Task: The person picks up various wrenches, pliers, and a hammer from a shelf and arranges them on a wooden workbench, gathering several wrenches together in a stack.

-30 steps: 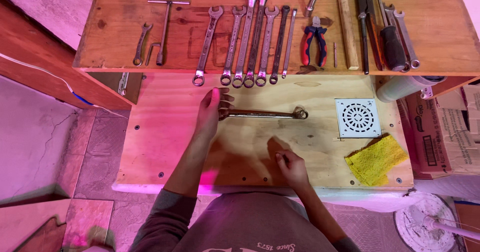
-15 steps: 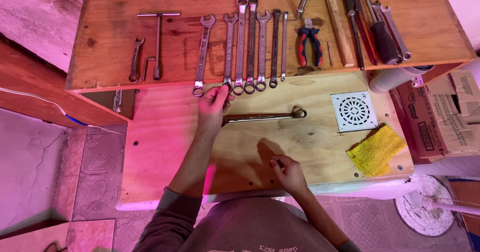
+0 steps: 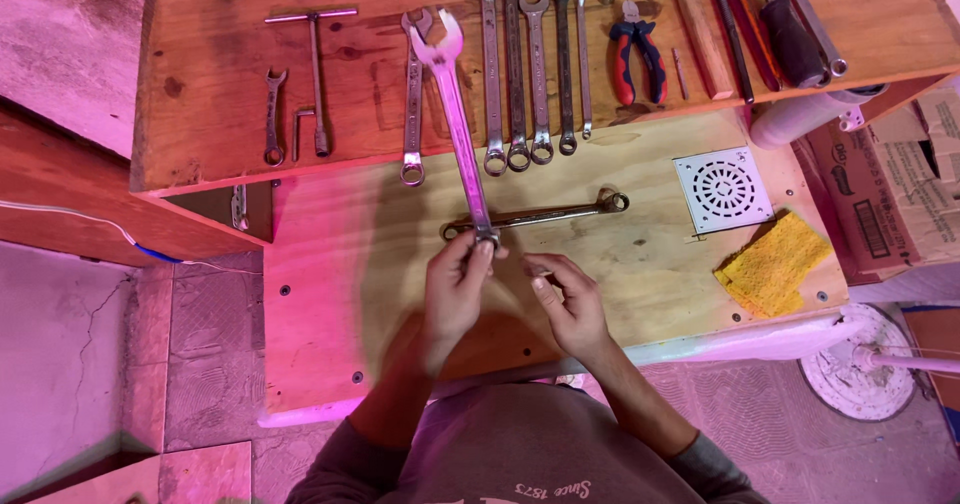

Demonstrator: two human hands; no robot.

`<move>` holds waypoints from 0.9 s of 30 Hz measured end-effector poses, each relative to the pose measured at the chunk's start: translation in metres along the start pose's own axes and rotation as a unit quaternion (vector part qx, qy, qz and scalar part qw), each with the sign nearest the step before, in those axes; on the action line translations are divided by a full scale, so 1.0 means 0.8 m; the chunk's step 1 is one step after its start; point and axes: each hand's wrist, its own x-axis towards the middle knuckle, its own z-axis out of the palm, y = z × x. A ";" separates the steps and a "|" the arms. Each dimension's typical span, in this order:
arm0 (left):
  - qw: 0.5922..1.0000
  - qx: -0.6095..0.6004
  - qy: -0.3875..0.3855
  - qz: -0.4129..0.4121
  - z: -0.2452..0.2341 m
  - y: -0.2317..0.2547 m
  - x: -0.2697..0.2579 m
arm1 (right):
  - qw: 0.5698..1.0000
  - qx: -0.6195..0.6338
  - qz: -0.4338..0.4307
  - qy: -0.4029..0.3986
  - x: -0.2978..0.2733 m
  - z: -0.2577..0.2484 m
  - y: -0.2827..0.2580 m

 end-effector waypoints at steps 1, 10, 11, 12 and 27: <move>1.000 0.000 -0.004 -0.002 -0.002 0.002 -0.013 | 1.000 0.000 0.002 0.004 0.004 0.005 -0.007; 0.994 0.080 -0.070 -0.005 -0.020 -0.032 -0.105 | 0.995 0.057 -0.074 0.028 -0.019 0.043 -0.033; 0.987 0.117 -0.107 0.019 -0.023 -0.024 -0.100 | 0.996 0.035 -0.074 0.033 -0.026 0.042 -0.027; 0.977 0.153 -0.144 0.044 -0.023 -0.017 -0.094 | 0.996 0.012 -0.075 0.038 -0.032 0.040 -0.021; 0.995 0.053 -0.079 -0.027 -0.014 -0.089 -0.043 | 0.972 0.011 0.235 -0.027 -0.146 0.031 0.092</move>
